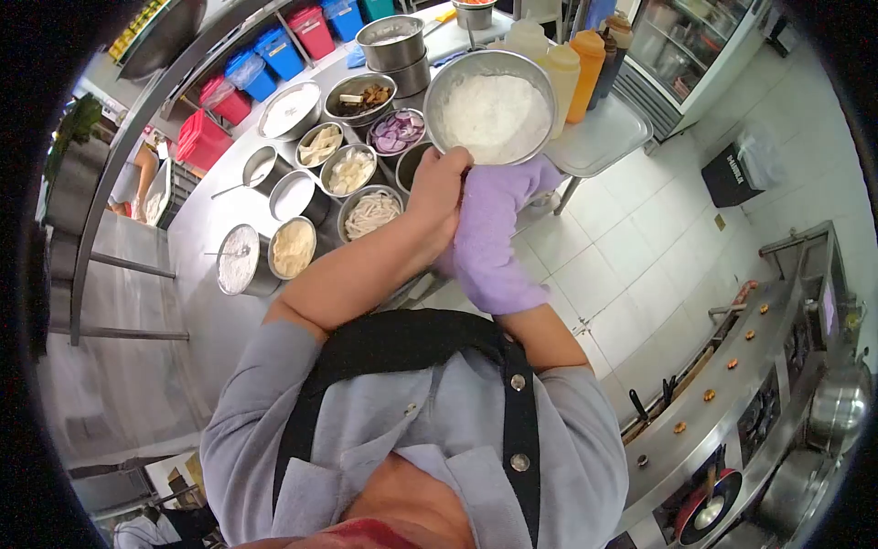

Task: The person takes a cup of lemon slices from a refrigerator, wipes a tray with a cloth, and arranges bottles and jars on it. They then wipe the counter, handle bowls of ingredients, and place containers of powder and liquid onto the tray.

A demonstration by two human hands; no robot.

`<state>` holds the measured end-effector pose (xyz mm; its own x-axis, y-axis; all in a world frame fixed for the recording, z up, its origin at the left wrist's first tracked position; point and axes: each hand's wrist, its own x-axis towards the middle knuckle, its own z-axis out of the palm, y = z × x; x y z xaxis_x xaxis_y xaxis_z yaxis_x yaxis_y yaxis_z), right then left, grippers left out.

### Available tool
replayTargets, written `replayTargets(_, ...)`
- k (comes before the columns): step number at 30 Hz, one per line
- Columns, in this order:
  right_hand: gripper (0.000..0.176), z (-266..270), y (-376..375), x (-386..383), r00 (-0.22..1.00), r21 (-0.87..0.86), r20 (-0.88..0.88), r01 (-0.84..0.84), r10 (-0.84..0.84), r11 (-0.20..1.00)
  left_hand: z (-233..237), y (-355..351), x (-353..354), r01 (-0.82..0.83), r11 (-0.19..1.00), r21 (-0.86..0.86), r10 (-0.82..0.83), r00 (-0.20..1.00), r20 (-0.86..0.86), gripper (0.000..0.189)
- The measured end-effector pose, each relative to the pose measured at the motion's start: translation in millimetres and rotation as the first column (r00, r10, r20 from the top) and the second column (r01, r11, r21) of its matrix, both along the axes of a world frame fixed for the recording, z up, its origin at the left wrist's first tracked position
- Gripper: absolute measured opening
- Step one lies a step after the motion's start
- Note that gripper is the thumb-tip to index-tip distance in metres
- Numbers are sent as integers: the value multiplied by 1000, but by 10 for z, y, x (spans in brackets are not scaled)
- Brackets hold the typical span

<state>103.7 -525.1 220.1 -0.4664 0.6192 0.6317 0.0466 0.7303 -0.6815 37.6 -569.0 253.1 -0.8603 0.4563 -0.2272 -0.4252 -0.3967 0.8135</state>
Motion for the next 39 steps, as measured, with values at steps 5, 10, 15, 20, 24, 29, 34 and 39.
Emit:
replayTargets(5,17,231,-189,240,960,266,278,-47,-29,963,-137,-511,252,-29,990,136,32,999,-21,30)
replayTargets(10,45,200,-400,389,874,77,483,-107,57,991,-116,-1432,507,68,998,8,-67,996,-58,37)
replayTargets(15,59,755,-1167,791,776,184,473,-550,417,815,-121,-2704,656,261,923,-282,-280,960,-29,46)
replayTargets(20,44,686,-1824,766,441,162,672,-872,596,462,-57,-3695,885,374,819,-436,-449,890,-81,44)
replayTargets(24,33,528,-2375,720,221,124,785,-971,579,203,19,-4246,998,407,707,-578,-558,823,-103,30)
replayTargets(29,24,277,-3104,637,64,27,800,-997,597,71,-83,-4596,1253,288,674,-680,-527,833,-170,17)
replayTargets(34,27,249,-3440,598,40,26,806,-999,591,32,-270,-4989,1464,180,733,-656,-363,919,-152,11)
replayTargets(39,28,175,-3407,693,-91,-95,720,-995,688,-31,-486,-5470,1547,68,819,-570,-147,985,-93,10)
